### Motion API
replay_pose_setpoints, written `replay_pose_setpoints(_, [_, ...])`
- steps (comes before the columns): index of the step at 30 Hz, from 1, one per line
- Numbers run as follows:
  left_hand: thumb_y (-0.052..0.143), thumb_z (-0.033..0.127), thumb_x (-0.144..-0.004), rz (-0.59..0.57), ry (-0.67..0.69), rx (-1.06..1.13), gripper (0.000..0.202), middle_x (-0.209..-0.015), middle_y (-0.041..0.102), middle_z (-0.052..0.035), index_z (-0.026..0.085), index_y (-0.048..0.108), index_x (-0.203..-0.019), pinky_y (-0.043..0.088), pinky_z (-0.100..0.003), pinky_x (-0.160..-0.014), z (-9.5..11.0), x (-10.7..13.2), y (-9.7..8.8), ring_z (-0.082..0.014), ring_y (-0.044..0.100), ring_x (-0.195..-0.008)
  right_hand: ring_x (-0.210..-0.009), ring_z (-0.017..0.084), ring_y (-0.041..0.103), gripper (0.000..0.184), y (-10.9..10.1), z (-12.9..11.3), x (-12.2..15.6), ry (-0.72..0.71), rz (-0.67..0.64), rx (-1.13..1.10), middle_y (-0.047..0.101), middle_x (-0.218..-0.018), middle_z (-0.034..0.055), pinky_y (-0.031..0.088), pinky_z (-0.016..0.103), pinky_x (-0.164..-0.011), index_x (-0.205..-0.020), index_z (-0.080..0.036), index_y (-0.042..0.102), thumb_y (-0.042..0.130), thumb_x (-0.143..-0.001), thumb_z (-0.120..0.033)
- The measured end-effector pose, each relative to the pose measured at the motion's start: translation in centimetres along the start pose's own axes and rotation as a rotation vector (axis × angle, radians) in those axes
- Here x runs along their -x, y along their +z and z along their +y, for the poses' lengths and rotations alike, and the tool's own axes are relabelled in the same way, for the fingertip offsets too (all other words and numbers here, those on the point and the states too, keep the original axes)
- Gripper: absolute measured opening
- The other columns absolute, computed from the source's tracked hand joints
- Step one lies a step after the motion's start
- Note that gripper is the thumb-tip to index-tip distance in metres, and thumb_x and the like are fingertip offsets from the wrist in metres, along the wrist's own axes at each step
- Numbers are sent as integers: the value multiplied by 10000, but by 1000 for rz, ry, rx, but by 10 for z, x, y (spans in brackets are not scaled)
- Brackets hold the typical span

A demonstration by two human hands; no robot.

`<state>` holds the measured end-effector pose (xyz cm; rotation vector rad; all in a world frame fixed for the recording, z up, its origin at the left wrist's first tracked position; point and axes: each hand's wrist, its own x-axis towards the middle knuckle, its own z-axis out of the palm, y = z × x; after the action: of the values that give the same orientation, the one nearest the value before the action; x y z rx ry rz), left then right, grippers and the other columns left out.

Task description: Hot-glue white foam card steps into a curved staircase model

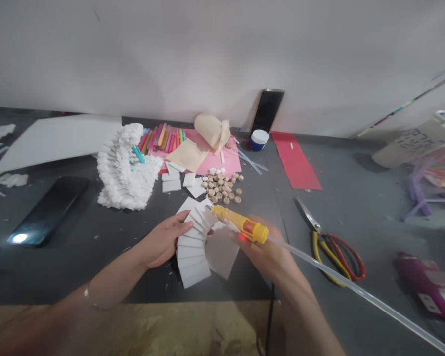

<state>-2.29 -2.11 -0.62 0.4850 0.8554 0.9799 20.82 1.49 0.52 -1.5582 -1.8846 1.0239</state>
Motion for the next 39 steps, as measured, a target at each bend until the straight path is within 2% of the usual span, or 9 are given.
replay_pose_setpoints(6, [725, 311, -796, -3, 7, -5, 388, -984, 739, -126, 136, 639, -1131, 497, -358, -813, 0, 0, -1, -238, 695, -869, -716, 203, 652, 265, -3, -3, 1, -30, -50, 26, 721, -839, 59, 494, 291, -611, -869, -201, 672, 599, -815, -450])
replay_pose_setpoints(11, [738, 303, -780, 11, -1, -4, 395, -978, 739, -124, 133, 645, -1125, 495, -355, -807, 0, -1, 0, -238, 695, -859, -715, 197, 638, 268, -4, 2, 2, -31, -46, 68, 710, -833, 51, 483, 286, -605, -882, -199, 661, 607, -817, -453])
replay_pose_setpoints(21, [741, 311, -778, 21, -10, -6, 411, -980, 742, -131, 130, 638, -1131, 500, -368, -832, 1, 0, -1, -237, 701, -852, -681, 194, 638, 325, -5, 4, 3, 26, -36, 3, 705, -815, 47, 479, 281, -576, -937, -199, 651, 648, -777, -482])
replay_pose_setpoints(31, [719, 292, -796, 27, -8, -9, 401, -974, 745, -144, 119, 624, -1145, 518, -388, -832, 2, 0, 1, -247, 706, -854, -663, 185, 613, 292, -10, 1, 4, -6, -62, 80, 680, -767, 34, 467, 283, -582, -843, -210, 641, 620, -802, -498])
replay_pose_setpoints(39, [694, 280, -816, 18, 2, -6, 364, -954, 748, -146, 118, 626, -1135, 521, -397, -827, 3, 0, 1, -254, 710, -851, -648, 189, 612, 331, -13, 3, 7, -3, -8, 112, 677, -745, 32, 462, 294, -582, -841, -205, 625, 636, -777, -529])
